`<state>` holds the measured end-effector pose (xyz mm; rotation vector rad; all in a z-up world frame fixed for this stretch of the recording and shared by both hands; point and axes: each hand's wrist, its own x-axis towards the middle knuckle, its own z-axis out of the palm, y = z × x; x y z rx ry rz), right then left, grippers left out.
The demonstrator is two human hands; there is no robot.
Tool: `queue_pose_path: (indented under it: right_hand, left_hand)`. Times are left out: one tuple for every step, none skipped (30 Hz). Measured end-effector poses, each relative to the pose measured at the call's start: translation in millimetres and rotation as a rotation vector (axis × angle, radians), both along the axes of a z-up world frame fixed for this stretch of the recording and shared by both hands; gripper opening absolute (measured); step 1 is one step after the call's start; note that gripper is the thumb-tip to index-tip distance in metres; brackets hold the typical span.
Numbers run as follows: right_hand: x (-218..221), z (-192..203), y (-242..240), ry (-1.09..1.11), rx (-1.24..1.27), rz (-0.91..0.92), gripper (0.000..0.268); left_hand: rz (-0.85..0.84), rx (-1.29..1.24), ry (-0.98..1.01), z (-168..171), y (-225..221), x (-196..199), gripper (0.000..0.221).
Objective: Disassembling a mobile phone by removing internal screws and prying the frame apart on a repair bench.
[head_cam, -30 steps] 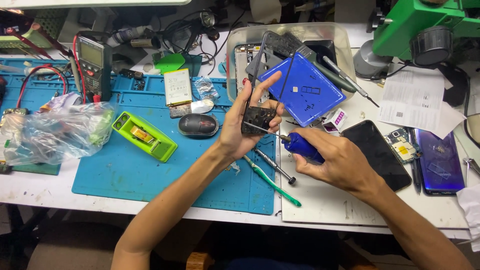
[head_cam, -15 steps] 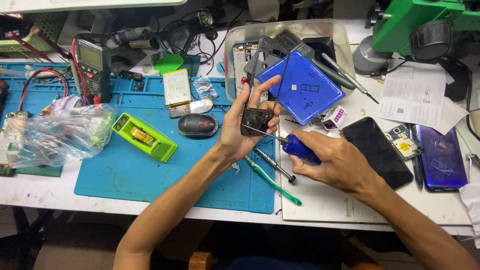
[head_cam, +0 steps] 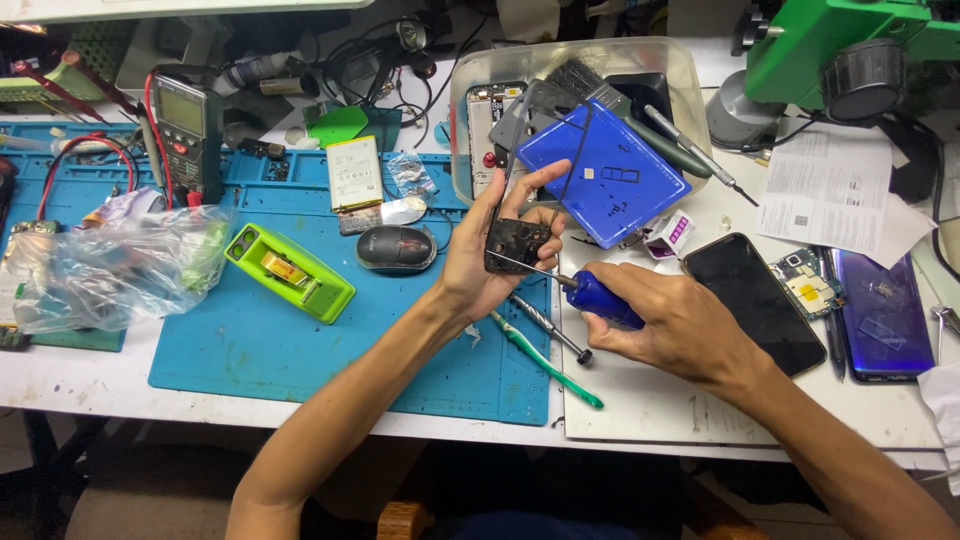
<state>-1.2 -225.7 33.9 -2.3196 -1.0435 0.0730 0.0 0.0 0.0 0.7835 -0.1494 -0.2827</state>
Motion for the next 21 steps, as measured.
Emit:
queue_pose_path:
  right_hand:
    - [0, 1, 0, 0.0, 0.0, -0.001, 0.043]
    - [0, 2, 0, -0.002, -0.003, 0.004, 0.043]
    - [-1, 2, 1, -0.002, -0.006, 0.01, 0.042]
    - [0, 1, 0, -0.001, -0.006, 0.011, 0.042]
    - [0, 0, -1, 0.004, -0.005, 0.015, 0.042]
    - [1, -1, -2, 0.01, -0.005, 0.018, 0.042]
    - [1, -1, -2, 0.009, -0.005, 0.018, 0.042]
    - [1, -1, -2, 0.02, 0.016, 0.02, 0.042]
    - [1, -1, -3, 0.031, 0.036, 0.023, 0.041]
    - [1, -2, -2, 0.03, 0.036, 0.024, 0.041]
    - [0, -3, -1, 0.025, 0.03, 0.041, 0.041]
    - [0, -4, 0, 0.019, 0.025, 0.059, 0.042]
    - [2, -4, -1, 0.017, 0.027, 0.06, 0.042]
    - [3, -3, -1, 0.038, 0.099, 0.035, 0.041]
    - [5, -3, -3, 0.06, 0.166, 0.01, 0.041]
    - [4, 2, -3, 0.059, 0.164, 0.011, 0.041]
    - [4, 7, -2, 0.122, 0.15, -0.044, 0.043]
    - [4, 12, -1, 0.184, 0.135, -0.099, 0.045]
    - [3, 11, 1, 0.183, 0.136, -0.1, 0.045]
    - [2, 11, 2, 0.216, 0.128, -0.115, 0.051]
    - [1, 10, 3, 0.246, 0.122, -0.131, 0.058]
  left_hand:
    - [-0.001, 0.0, 0.0, 0, 0, 0, 0.079]
    - [-0.005, -0.003, -0.002, 0, -1, 1, 0.078]
    - [-0.006, -0.005, -0.003, -1, 0, 0, 0.078]
    - [-0.005, -0.005, -0.002, 0, 0, -1, 0.078]
    - [-0.009, -0.008, 0.001, 0, 0, -1, 0.078]
    - [-0.013, -0.011, 0.004, 0, 0, -1, 0.078]
    - [-0.013, -0.011, 0.004, 0, -1, 0, 0.078]
    - [-0.016, -0.02, 0.005, 0, -1, 0, 0.079]
    - [-0.018, -0.029, 0.006, 0, -1, 0, 0.079]
    - [-0.017, -0.029, 0.006, 2, 0, 0, 0.079]
    - [-0.012, -0.032, -0.007, 5, 1, 0, 0.08]
    - [-0.006, -0.035, -0.021, 7, 2, 1, 0.081]
    - [-0.006, -0.032, -0.023, 12, 6, 1, 0.081]
    - [0.01, -0.054, -0.035, 18, 10, 0, 0.079]
    - [0.025, -0.079, -0.045, 22, 12, 0, 0.078]
    - [0.026, -0.081, -0.046, 23, 15, 2, 0.078]
    - [0.045, -0.097, -0.053, 24, 18, 3, 0.08]
    - [0.063, -0.113, -0.061, 24, 22, 4, 0.082]
    - [0.061, -0.112, -0.061, 27, 24, 3, 0.082]
    - [0.08, -0.107, -0.068, 29, 26, 3, 0.086]
    - [0.096, -0.102, -0.077, 31, 28, 3, 0.09]
